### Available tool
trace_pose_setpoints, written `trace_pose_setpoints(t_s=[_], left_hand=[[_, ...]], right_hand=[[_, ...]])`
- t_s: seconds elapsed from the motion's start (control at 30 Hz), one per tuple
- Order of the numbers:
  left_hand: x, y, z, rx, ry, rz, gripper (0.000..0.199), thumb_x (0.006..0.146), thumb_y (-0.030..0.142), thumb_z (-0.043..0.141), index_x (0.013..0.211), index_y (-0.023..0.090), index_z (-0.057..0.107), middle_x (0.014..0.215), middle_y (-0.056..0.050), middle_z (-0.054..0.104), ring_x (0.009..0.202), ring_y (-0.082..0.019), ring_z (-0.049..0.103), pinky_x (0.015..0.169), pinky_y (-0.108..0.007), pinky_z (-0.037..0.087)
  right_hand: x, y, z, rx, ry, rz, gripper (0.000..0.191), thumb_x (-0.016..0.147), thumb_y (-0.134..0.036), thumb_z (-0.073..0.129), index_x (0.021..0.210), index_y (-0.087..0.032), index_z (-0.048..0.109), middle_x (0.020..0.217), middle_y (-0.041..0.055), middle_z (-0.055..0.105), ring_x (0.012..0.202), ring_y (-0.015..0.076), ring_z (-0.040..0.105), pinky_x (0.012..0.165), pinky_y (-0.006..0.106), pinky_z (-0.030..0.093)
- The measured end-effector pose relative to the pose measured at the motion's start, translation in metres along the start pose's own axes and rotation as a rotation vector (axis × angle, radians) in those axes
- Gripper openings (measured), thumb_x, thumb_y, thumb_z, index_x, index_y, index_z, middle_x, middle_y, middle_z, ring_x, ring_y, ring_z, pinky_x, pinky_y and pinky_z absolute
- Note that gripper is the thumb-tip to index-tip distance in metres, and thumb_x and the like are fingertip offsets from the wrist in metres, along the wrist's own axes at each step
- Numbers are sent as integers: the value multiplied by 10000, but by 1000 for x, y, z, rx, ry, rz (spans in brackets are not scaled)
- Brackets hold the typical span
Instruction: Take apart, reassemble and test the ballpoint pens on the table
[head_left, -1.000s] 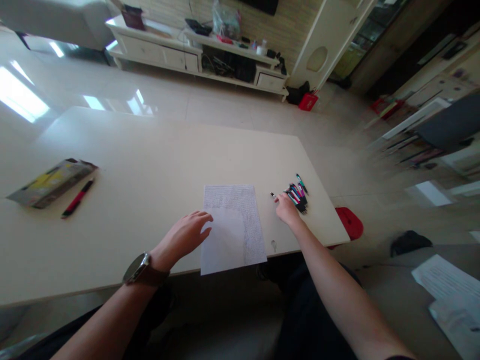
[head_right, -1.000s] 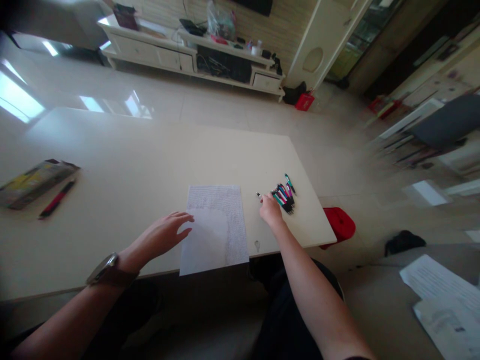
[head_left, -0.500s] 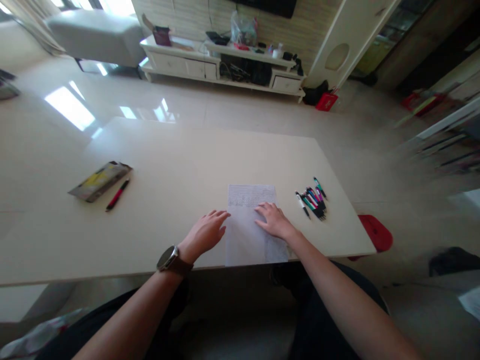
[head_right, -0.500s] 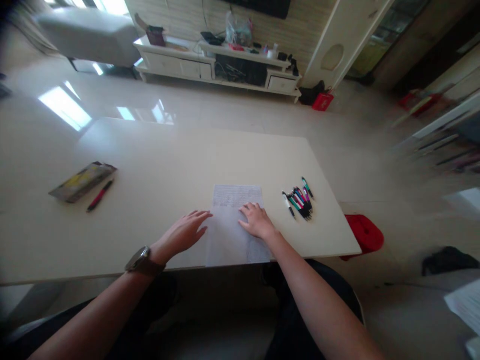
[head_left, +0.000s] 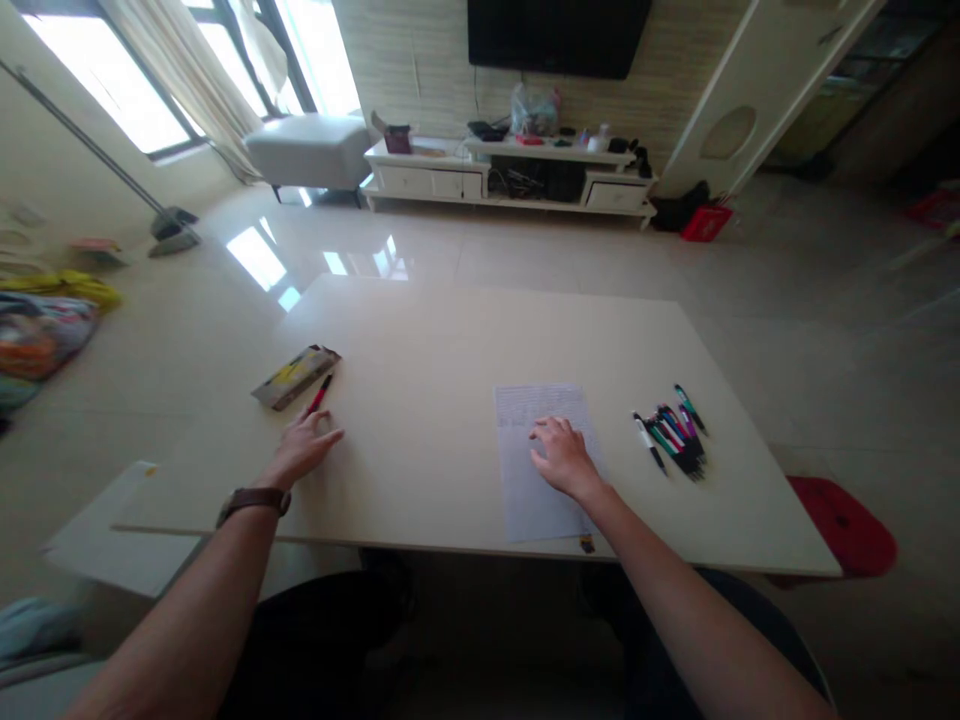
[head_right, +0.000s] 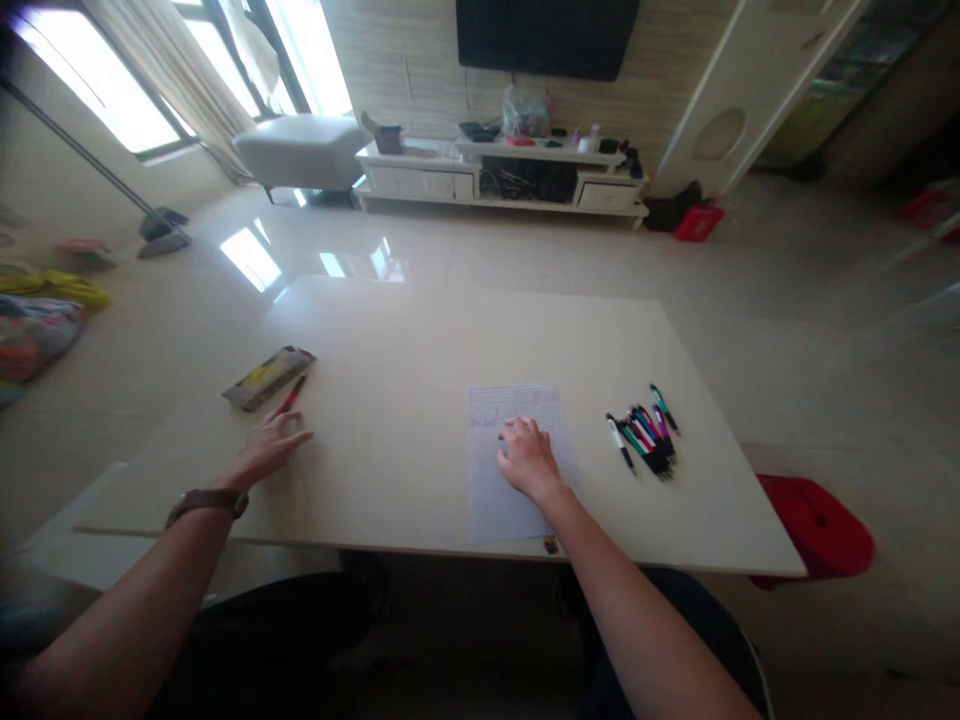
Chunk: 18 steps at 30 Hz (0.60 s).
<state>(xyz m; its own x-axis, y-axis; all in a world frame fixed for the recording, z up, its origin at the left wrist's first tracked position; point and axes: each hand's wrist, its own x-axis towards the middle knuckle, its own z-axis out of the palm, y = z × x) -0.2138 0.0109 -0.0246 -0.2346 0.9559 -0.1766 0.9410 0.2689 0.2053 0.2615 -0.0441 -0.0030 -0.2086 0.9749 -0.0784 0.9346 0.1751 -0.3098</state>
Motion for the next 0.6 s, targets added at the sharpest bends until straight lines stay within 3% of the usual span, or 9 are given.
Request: trace_pose_setpoints(t_s=[0.17, 0.33, 0.43, 0.5, 0.6], left_hand=[[2, 25, 3, 7, 43, 4, 407, 847, 338, 523, 1144, 119, 694, 1207, -165, 656, 1102, -286, 628, 1002, -366, 471], [-15, 55, 2, 1, 1, 58, 231, 809, 245, 534, 871, 179, 747, 950, -112, 739, 949, -259, 675, 846, -317, 487], [-30, 79, 0, -71, -18, 63, 163, 785, 220, 581, 875, 169, 706, 912, -95, 745, 877, -218, 684, 754, -282, 487], [-45, 100, -6, -239, -23, 62, 175, 782, 235, 624, 939, 169, 663, 906, -71, 743, 804, -178, 682, 687, -254, 487], [-74, 135, -18, -405, 26, 234, 252, 809, 213, 621, 1061, 207, 636, 894, -27, 732, 745, -150, 661, 679, -256, 494]], right_hand=[[1, 1, -2, 4, -24, 35, 224, 870, -267, 602, 1066, -207, 693, 1303, 80, 607, 1227, 279, 480, 939, 418, 420], [1, 3, -4, 26, -109, 3, 270, 879, -261, 589, 1122, -170, 664, 1186, 93, 647, 1139, 247, 534, 920, 366, 429], [-2, 7, -1, -2, -159, -13, 339, 862, -270, 618, 1180, -155, 635, 1219, 113, 628, 1123, 252, 541, 925, 361, 429], [-3, 8, 0, -22, -144, -2, 325, 858, -260, 620, 1162, -145, 633, 1221, 132, 618, 1129, 262, 537, 931, 368, 426], [0, 4, 0, 63, -24, -3, 201, 887, -240, 577, 1043, -129, 639, 1164, 154, 627, 1130, 262, 538, 959, 370, 413]])
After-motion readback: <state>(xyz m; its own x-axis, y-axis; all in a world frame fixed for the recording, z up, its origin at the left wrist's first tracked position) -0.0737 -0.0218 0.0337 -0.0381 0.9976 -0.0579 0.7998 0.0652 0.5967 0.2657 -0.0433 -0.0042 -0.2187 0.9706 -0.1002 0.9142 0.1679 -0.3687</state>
